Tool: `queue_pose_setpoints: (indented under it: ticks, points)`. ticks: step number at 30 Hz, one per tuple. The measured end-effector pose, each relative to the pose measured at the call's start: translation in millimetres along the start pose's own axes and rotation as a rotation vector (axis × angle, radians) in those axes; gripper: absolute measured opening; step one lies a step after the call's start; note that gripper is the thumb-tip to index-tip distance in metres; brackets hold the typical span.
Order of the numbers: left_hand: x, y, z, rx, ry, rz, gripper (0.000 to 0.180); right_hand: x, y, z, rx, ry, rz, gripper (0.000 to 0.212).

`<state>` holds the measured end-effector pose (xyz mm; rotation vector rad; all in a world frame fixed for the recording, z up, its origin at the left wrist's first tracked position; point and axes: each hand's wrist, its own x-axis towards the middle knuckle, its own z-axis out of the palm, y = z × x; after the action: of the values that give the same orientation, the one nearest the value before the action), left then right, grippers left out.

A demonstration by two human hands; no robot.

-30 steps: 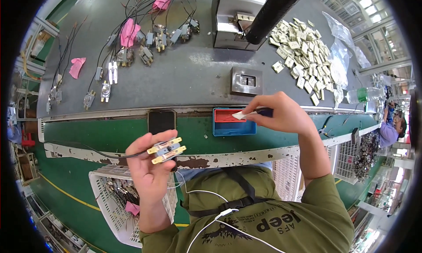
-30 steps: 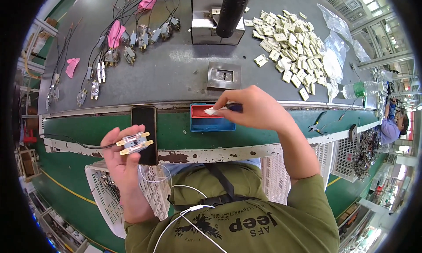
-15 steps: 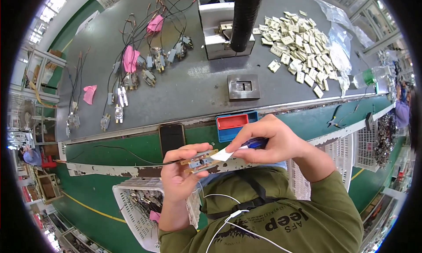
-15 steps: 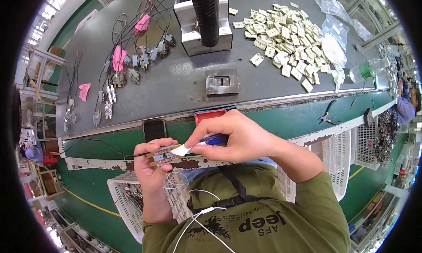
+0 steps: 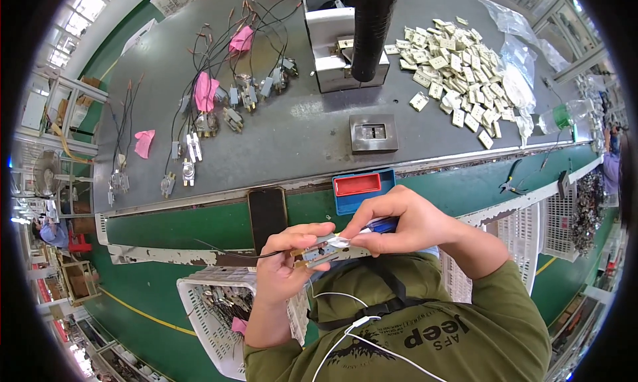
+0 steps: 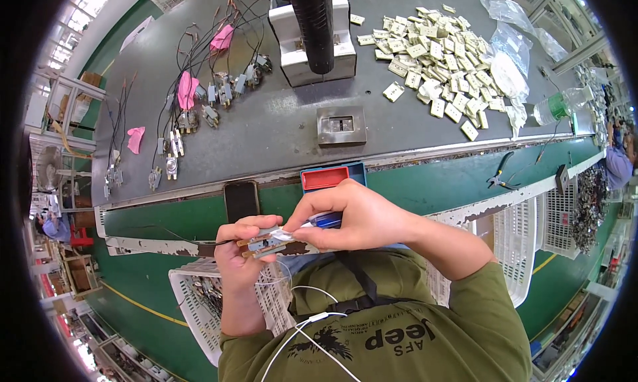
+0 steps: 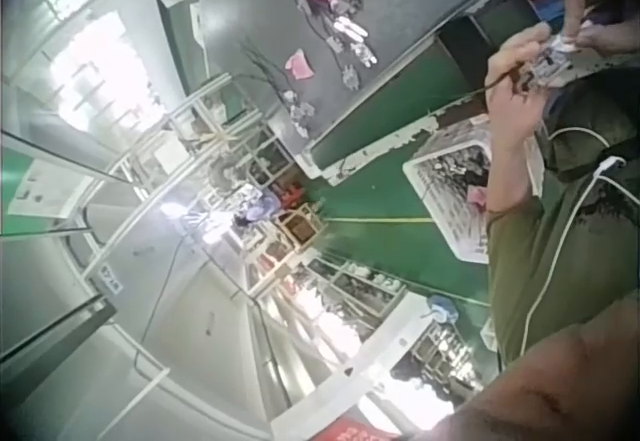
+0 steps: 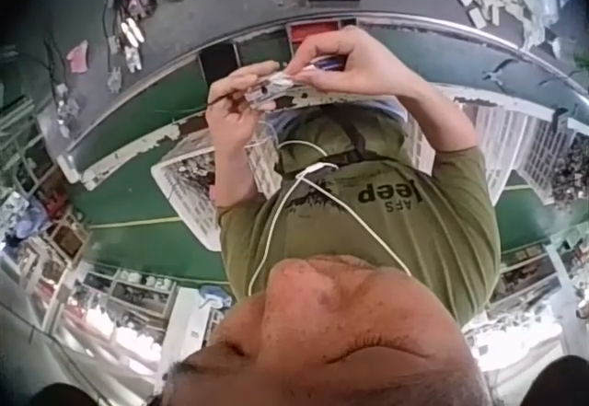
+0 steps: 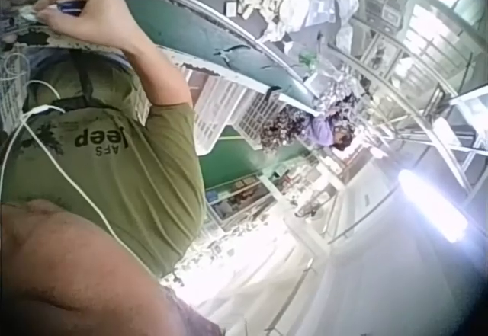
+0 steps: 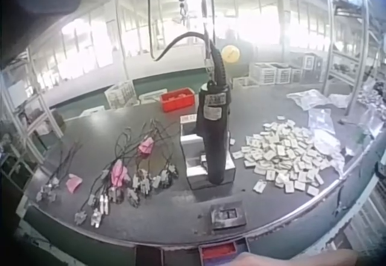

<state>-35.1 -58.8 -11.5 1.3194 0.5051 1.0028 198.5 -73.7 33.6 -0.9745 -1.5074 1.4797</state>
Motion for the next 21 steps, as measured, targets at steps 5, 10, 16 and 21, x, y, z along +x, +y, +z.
queue_pose_setpoints:
  ticks: [5,10,16,21]
  points:
    - [1,0,-1,-0.017,-0.008,0.027,0.046,-2,-8,1,0.035,-0.007,0.068,0.012]
    - [3,0,-1,-0.038,0.000,0.014,0.046,-3,-10,0,0.027,-0.007,0.122,0.012]
    - [3,-2,-1,-0.054,-0.003,0.022,0.046,-1,-13,1,-0.009,-0.011,0.072,0.012]
    - [6,-3,-3,-0.103,-0.041,0.071,0.047,1,-14,0,-0.070,-0.010,0.046,0.011]
